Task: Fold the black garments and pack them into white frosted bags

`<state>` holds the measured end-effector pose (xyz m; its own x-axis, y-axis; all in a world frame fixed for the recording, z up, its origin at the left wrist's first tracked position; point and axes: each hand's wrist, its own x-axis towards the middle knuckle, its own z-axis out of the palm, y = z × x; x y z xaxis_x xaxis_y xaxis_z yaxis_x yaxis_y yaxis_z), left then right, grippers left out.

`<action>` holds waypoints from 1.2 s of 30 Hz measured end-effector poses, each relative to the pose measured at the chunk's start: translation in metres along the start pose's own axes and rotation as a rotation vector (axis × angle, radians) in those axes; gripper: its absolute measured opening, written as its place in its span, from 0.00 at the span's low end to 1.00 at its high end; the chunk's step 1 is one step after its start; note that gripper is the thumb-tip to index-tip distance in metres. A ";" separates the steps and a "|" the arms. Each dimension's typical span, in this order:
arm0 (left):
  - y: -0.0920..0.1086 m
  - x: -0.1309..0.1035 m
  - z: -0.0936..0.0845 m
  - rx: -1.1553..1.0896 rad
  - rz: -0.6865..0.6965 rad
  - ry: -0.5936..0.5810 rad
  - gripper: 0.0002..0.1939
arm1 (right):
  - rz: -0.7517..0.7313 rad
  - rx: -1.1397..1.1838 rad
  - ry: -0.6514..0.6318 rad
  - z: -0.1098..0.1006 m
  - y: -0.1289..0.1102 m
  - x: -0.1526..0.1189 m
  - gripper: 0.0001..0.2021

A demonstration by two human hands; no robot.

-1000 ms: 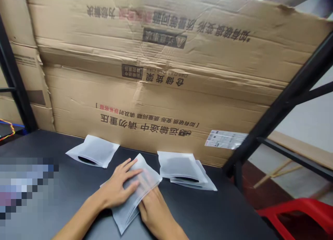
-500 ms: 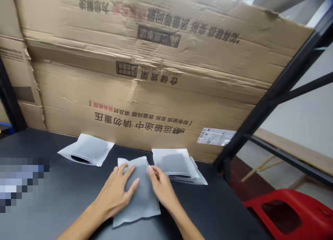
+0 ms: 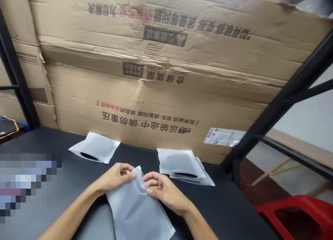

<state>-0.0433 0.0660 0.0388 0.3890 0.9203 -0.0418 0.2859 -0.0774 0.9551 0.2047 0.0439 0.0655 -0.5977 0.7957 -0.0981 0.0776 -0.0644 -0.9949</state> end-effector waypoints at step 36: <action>0.009 0.002 0.025 -0.477 -0.071 0.063 0.20 | 0.084 -0.136 0.183 0.003 -0.015 -0.004 0.14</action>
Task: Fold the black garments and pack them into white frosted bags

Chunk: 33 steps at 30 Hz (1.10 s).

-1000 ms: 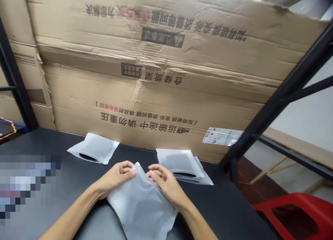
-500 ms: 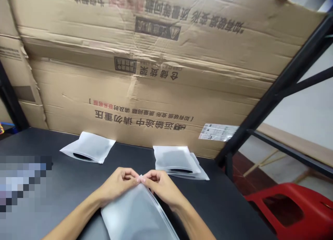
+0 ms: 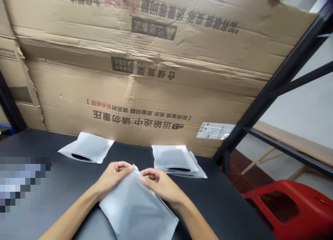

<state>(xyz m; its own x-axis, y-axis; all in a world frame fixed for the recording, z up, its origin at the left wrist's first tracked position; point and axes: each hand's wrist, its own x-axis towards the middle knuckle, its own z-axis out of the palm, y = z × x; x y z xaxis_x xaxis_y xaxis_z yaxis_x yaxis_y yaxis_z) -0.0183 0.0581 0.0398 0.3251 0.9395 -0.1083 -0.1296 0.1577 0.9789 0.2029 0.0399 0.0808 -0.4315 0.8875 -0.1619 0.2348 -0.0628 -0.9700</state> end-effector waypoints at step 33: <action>0.014 0.013 -0.105 -0.334 0.316 0.868 0.08 | -0.398 -0.667 0.709 -0.039 0.018 0.012 0.12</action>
<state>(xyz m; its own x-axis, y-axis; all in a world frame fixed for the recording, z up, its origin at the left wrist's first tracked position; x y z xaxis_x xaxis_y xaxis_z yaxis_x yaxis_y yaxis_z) -0.1147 0.1047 0.0341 -0.5539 0.8296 -0.0706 -0.3943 -0.1867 0.8998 0.2356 0.0669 0.0684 -0.0247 0.8662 0.4990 0.7130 0.3651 -0.5986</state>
